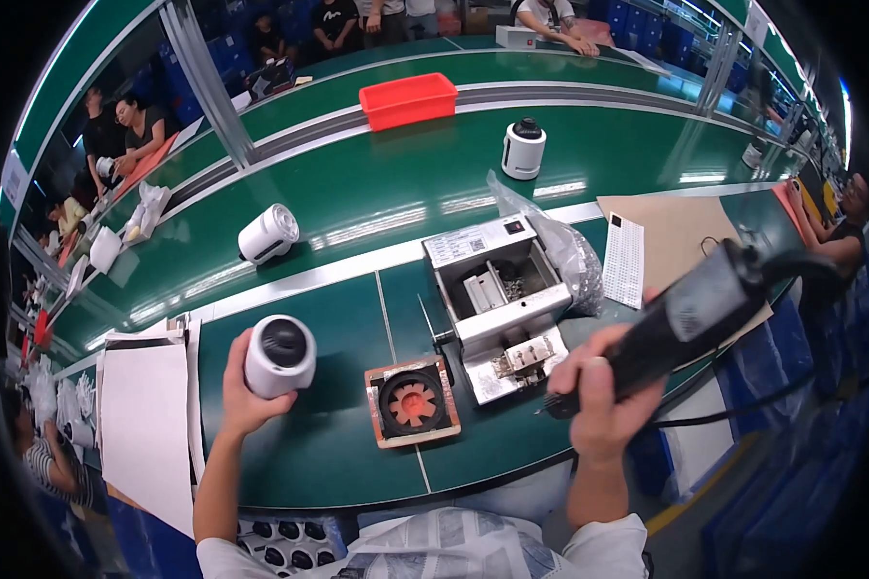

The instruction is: The person fastens screws onto a white cylindrical electronic component using an electric screwdriver.

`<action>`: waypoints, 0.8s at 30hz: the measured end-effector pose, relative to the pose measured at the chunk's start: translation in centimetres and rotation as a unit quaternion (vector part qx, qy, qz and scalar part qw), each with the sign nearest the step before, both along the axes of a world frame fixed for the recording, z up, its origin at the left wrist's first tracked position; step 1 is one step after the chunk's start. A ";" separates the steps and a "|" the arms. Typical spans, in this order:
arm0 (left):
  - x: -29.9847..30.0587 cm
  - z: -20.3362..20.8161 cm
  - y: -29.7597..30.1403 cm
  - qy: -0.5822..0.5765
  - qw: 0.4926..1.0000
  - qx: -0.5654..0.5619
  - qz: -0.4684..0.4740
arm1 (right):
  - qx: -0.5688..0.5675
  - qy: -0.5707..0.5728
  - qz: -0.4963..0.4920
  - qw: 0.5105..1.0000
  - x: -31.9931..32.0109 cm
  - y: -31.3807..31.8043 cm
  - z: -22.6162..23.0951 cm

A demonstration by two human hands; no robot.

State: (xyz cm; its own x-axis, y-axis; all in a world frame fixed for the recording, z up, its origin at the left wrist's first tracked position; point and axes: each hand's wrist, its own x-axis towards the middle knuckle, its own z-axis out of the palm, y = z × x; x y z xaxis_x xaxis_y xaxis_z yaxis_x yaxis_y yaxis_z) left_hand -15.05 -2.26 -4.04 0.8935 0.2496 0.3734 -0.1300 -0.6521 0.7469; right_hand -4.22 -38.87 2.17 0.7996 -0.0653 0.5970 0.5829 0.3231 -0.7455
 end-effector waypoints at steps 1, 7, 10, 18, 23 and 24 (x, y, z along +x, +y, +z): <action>-0.2 1.7 -0.7 -0.005 0.999 -0.007 -0.033 | -0.001 -0.014 0.009 1.000 0.0 -0.3 0.5; 1.8 8.3 -7.3 -0.029 0.977 -0.007 -0.210 | 0.002 -0.031 0.013 0.999 0.4 1.1 0.8; 2.9 7.5 -10.3 0.002 0.969 0.004 -0.245 | 0.016 -0.023 0.030 0.999 0.0 2.4 1.3; 4.5 5.6 -12.7 0.056 0.961 0.047 -0.266 | 0.020 -0.060 0.071 0.995 0.0 7.1 5.4; 4.4 1.5 -13.0 0.051 0.953 -0.159 -0.251 | 0.032 -0.029 0.098 0.994 0.4 10.5 5.9; 4.2 0.5 -13.0 0.042 0.934 -0.248 -0.255 | 0.027 -0.030 0.101 0.994 0.5 10.9 5.8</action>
